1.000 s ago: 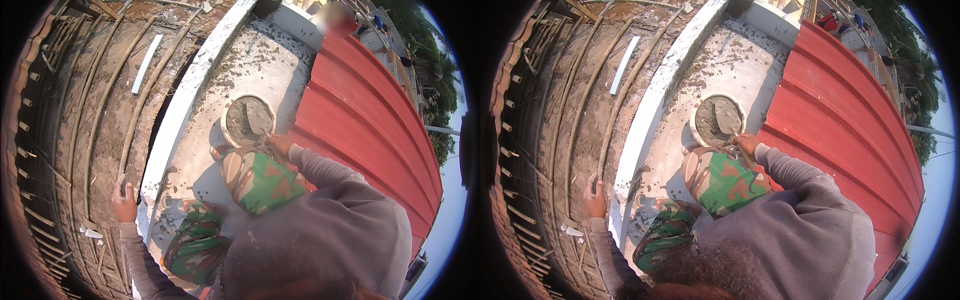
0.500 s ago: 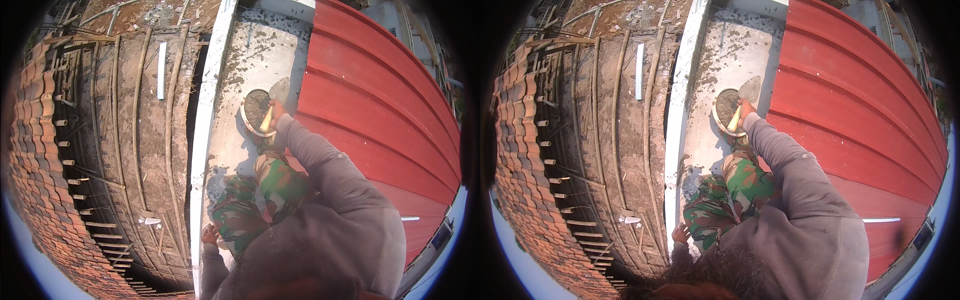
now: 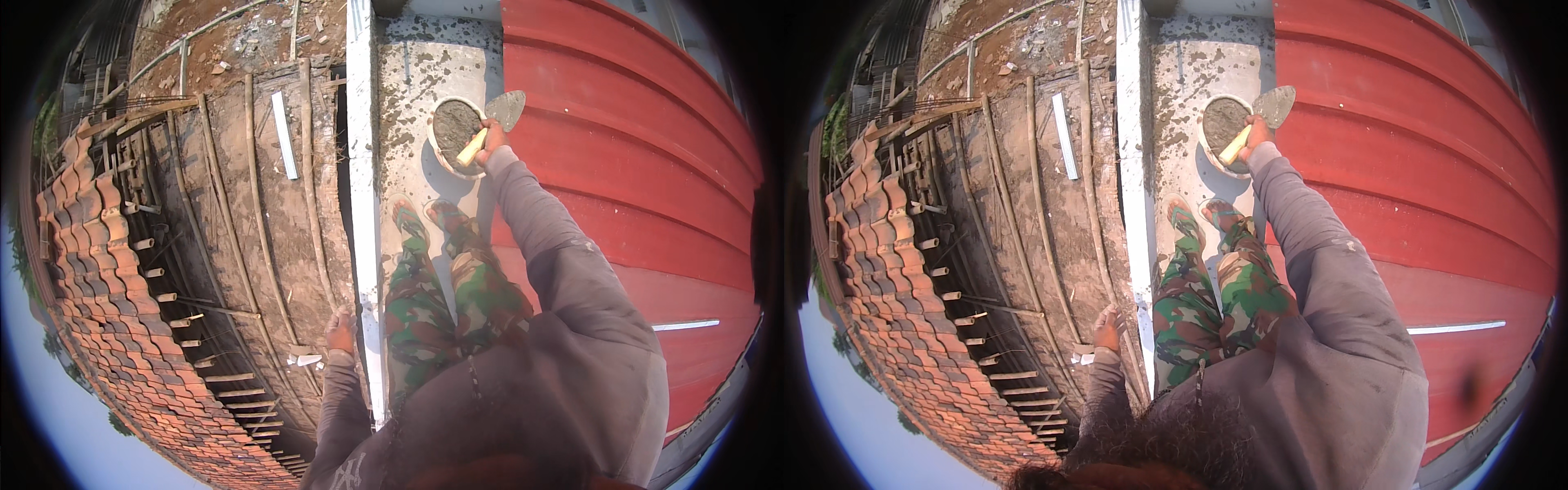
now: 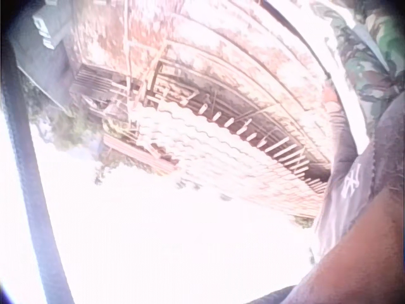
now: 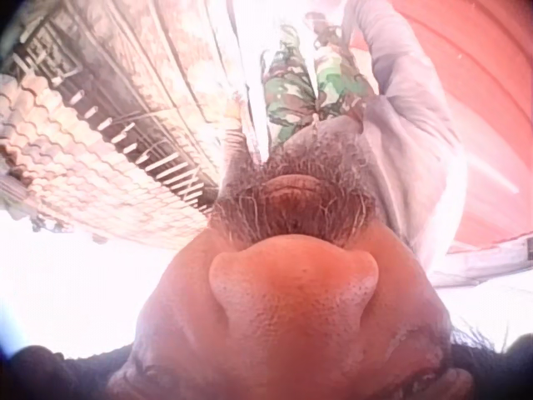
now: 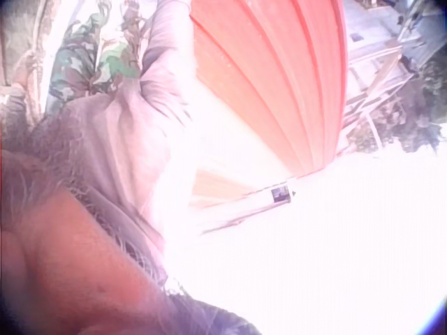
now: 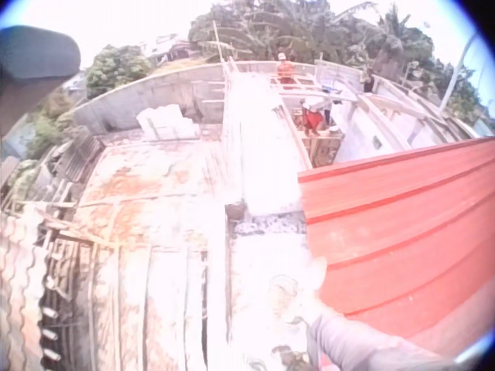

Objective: The person applies cement from a bucket onto a white concrete ledge using a trowel. The person smooths the cement along the edge while working on a roof.

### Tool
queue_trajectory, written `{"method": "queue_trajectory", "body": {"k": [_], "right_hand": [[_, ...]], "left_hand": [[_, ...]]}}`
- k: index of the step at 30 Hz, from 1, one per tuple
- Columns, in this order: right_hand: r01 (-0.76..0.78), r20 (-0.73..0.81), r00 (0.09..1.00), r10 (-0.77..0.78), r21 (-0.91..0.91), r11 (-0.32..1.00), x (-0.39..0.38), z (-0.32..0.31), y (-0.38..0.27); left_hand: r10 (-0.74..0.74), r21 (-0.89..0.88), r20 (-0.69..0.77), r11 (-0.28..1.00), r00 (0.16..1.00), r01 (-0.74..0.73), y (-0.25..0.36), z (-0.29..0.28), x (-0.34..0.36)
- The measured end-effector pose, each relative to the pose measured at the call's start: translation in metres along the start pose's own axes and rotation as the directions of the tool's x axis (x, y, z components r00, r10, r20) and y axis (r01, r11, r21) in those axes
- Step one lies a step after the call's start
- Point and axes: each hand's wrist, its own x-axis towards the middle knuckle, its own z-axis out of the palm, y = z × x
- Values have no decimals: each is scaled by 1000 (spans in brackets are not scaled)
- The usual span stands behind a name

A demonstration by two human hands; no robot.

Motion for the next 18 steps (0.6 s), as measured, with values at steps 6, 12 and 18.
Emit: {"method": "queue_trajectory", "body": {"k": [6, 12, 18], "right_hand": [[134, -45, 990, -136, -44, 990, 44, 20, -19], [307, 45, 951, -305, -226, 925, 89, 56, -43], [569, 300, 806, -509, -627, 532, 164, 94, -90]], "left_hand": [[275, 247, 91, 925, 957, -290, 50, 38, 111], [592, 541, 293, 545, 751, -640, 199, 140, 163], [815, 552, 334, 238, 473, -799, 341, 295, 269]]}}
